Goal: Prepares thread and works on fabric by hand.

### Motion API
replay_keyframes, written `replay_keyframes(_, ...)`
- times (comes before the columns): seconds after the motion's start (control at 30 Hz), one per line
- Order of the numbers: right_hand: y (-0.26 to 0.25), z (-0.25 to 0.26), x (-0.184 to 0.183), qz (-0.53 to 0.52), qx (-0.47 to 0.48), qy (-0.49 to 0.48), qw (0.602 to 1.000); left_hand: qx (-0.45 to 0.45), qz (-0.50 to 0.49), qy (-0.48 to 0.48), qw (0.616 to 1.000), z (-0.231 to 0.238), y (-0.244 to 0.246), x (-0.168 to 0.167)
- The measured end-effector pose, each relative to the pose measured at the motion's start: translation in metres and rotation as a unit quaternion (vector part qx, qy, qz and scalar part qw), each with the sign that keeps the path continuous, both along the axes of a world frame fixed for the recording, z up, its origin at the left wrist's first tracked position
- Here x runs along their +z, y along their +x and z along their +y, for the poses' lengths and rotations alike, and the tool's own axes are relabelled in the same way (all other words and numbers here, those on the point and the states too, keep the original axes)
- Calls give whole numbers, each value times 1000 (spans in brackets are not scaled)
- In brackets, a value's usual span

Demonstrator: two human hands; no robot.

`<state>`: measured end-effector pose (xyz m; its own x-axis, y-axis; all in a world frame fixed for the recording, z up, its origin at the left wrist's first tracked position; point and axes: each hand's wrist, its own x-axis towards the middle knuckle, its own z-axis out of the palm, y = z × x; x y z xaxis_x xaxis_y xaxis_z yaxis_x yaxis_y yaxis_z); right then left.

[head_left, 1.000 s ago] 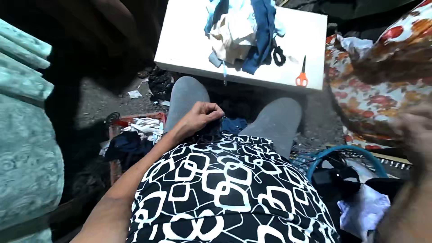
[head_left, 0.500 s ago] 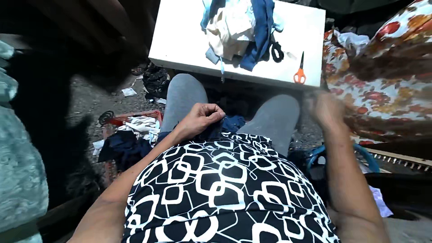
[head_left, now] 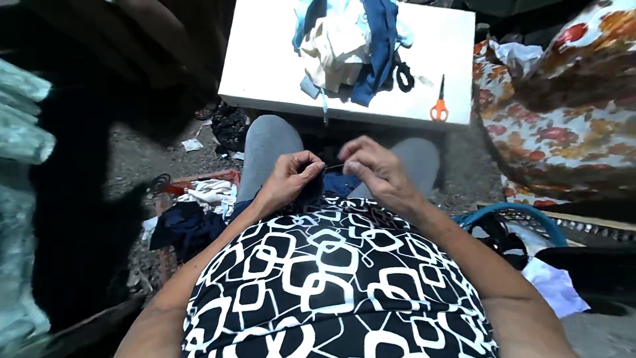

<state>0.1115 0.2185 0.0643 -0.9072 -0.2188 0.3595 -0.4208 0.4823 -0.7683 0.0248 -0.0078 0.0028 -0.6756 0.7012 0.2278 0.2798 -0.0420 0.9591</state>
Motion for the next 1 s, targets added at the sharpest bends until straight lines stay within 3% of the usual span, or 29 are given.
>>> replay_keyframes(0.13, -1, -29, 4, 25, 83, -175, 981, -39, -31, -13, 999, 16, -4, -4)
replay_keyframes(0.27, -5, -45, 2, -24, 113, -175, 978, -48, -42, -19, 998, 18, -4, -9)
replay_keyframes(0.43, -27, 1, -16, -7, 1, -256, 967, -97, 0, -5, 995, 17, -5, -18)
replay_keyframes(0.67, -11, 5, 1, -16, 17, -230, 973, -53, 10, -27, 998, 36, -6, -20)
replay_keyframes(0.87, -36, 39, -15, -112, 1, -351, 929, -125, -2, -31, 992, 57, -24, -14)
replay_keyframes(0.93, -55, 67, -27, -80, -48, -263, 960, -129, 19, -44, 990, 67, -37, -18)
replay_keyframes(1.0, -78, 114, -47, -45, -160, -75, 983, -124, 58, -92, 986, 77, -51, -20)
